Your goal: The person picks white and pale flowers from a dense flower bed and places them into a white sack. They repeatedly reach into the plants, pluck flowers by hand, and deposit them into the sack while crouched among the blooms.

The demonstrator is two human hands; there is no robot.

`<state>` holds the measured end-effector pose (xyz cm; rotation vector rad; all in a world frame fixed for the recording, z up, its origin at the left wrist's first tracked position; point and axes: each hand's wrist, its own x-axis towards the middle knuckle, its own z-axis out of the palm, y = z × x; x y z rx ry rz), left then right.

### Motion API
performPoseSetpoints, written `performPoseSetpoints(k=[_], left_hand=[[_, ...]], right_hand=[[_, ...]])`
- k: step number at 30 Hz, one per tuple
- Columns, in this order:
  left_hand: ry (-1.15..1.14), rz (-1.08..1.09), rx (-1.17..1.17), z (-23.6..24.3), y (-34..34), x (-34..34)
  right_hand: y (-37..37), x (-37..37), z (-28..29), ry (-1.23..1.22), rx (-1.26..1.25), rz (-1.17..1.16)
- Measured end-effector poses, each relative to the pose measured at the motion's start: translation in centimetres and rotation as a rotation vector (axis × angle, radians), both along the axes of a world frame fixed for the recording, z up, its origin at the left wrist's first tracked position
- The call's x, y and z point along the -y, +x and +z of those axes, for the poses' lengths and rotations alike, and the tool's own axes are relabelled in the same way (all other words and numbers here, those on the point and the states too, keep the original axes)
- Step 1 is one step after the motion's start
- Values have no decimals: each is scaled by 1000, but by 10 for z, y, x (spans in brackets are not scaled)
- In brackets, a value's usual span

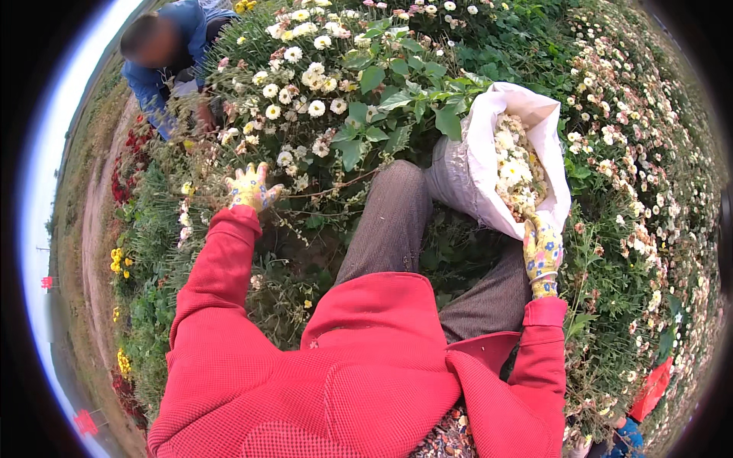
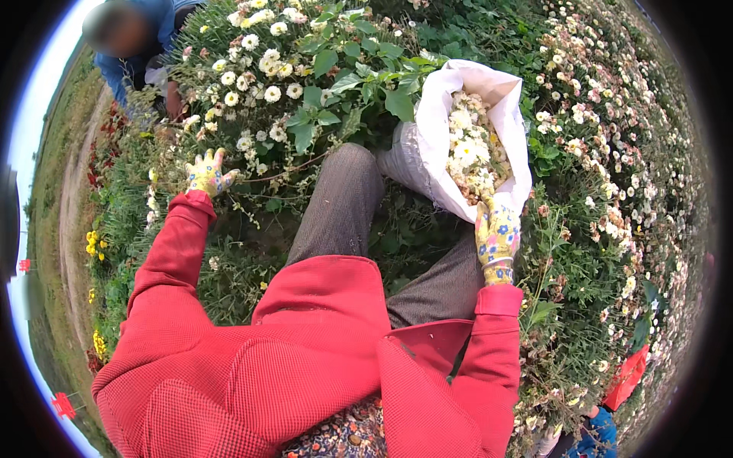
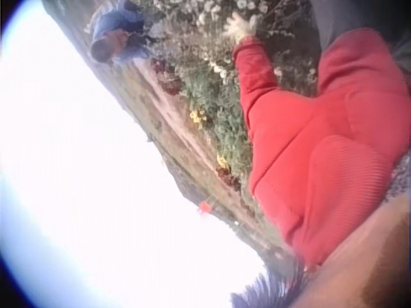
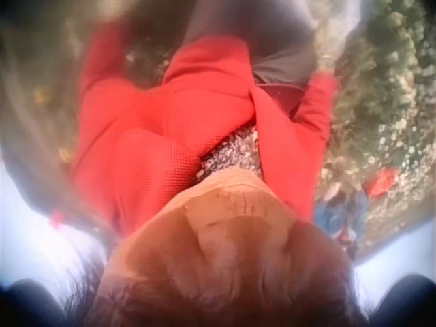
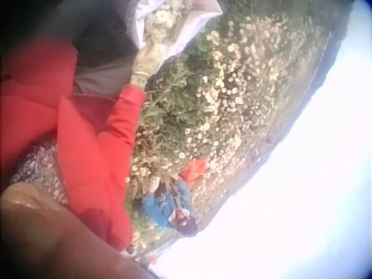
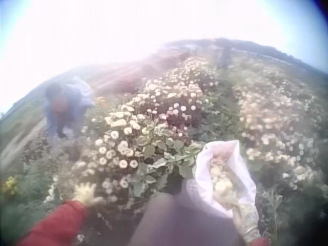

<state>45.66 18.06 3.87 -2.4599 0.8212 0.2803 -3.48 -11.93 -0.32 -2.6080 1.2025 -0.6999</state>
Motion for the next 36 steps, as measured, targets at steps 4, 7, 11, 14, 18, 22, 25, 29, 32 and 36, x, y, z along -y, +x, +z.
performPoseSetpoints(k=[4, 7, 11, 14, 18, 22, 25, 29, 32, 36], left_hand=[[125, 74, -59, -36, -30, -103], [7, 227, -137, -83, -71, -186], [106, 171, -286, -143, -145, -245], [112, 16, -445, -153, -217, -221], [90, -243, -713, -153, -245, -142], [191, -422, -846, -118, -206, -93], [322, -518, -849, -76, -160, -34], [282, -606, -501, -18, -120, 74], [-645, -690, -379, 22, -139, 153], [-644, -893, -600, -7, -176, 214]], right_hand=[[1, -3, 7, -23, -94, -9], [4, -14, 11, -83, -206, 8], [2, -27, 17, 31, -246, -28], [-1, -28, 10, -4, -268, -26], [-14, -20, 5, -48, -231, -42], [-1, -25, 14, 24, -200, 50], [-4, -13, 26, 72, -99, -42], [-20, 45, 25, -104, 205, -256], [-16, 73, -4, 181, 326, -458], [-1, 85, -49, 470, 256, -485]])
